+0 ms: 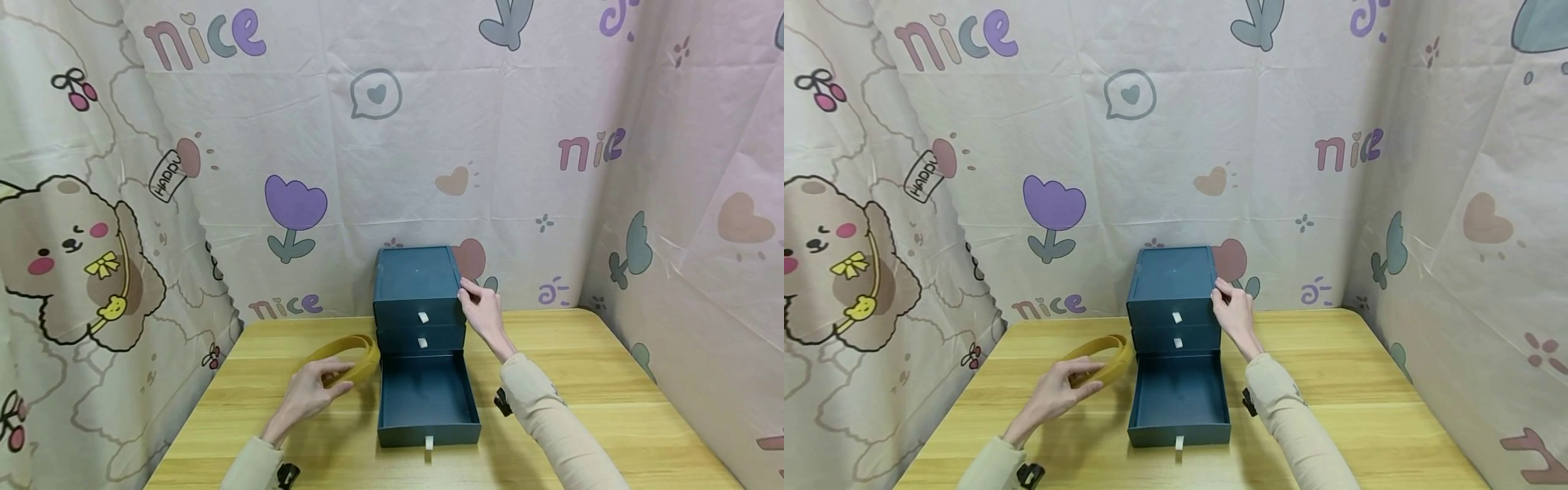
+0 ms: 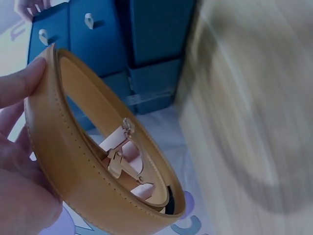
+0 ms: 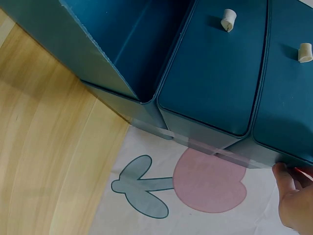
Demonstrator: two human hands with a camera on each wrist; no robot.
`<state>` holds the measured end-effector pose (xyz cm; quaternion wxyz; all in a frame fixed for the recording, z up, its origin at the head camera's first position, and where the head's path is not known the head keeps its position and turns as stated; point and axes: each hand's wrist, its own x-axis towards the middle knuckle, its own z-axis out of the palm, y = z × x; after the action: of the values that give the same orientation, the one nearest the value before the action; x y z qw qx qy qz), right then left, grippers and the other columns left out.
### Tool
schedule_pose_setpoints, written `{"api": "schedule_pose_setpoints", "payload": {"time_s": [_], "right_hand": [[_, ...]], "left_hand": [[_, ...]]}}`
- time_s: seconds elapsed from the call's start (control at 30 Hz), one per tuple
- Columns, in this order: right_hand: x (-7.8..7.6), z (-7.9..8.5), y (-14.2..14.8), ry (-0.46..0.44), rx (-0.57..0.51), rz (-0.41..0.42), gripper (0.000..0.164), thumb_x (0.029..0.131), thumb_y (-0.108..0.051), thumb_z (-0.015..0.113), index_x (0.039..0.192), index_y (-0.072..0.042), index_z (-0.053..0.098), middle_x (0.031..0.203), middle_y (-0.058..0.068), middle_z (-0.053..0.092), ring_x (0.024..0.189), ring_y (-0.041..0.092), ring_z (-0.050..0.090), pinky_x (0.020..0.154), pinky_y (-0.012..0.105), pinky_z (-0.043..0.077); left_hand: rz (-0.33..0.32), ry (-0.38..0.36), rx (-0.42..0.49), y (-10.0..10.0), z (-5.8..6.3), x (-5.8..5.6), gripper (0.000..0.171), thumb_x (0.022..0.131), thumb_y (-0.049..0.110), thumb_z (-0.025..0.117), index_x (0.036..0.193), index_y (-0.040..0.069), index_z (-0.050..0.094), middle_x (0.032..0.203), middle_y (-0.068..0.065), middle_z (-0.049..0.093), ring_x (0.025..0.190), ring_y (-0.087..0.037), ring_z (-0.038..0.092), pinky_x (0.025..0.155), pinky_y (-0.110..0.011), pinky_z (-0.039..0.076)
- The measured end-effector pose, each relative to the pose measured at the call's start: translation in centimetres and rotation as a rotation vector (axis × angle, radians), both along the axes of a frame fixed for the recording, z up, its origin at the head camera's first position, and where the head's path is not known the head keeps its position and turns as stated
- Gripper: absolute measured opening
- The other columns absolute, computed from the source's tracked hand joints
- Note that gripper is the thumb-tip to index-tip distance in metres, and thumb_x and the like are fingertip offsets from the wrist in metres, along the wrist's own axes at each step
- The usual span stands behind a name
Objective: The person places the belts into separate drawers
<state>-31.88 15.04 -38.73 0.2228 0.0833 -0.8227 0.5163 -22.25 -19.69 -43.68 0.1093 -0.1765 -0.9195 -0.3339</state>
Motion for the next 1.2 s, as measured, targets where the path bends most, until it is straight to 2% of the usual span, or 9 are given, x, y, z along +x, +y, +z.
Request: {"api": "schedule_pose_setpoints", "payload": {"time_s": [0.13,0.33,0.67,1.2], "right_hand": [[0.0,0.0,0.0,-0.003,-0.003,0.003,0.038,0.101,-0.015,0.055,0.136,-0.001,0.062,0.142,0.014,0.061,0.123,0.03,0.065,0.099,0.044,0.053],[0.0,0.0,0.0,0.002,-0.003,0.005,0.038,0.101,-0.014,0.055,0.136,0.0,0.062,0.142,0.015,0.061,0.123,0.031,0.064,0.1,0.044,0.053],[0.0,0.0,0.0,-0.001,-0.006,0.007,0.038,0.101,-0.015,0.056,0.135,0.0,0.062,0.141,0.015,0.061,0.125,0.031,0.063,0.1,0.044,0.053],[0.0,0.0,0.1,-0.003,0.0,0.015,0.038,0.102,-0.015,0.055,0.137,-0.001,0.061,0.142,0.015,0.06,0.124,0.032,0.064,0.1,0.045,0.053]], "left_hand": [[-0.094,-0.003,0.008,0.3,0.6,0.2,0.031,0.085,0.025,0.079,0.115,0.017,0.077,0.098,0.006,0.074,0.072,-0.001,0.051,0.063,-0.018,0.04],[-0.177,-0.03,0.002,1.2,1.6,0.8,0.028,0.087,0.028,0.078,0.114,0.02,0.078,0.087,0.011,0.068,0.069,-0.002,0.048,0.061,-0.018,0.038],[-0.282,-0.087,0.013,2.6,2.4,1.0,0.028,0.087,0.03,0.079,0.113,0.021,0.079,0.076,0.007,0.055,0.065,-0.003,0.043,0.059,-0.017,0.032],[-0.439,-0.135,0.032,5.9,3.5,0.3,0.028,0.088,0.03,0.077,0.114,0.019,0.079,0.072,0.004,0.049,0.064,-0.001,0.04,0.061,-0.016,0.028]]}}
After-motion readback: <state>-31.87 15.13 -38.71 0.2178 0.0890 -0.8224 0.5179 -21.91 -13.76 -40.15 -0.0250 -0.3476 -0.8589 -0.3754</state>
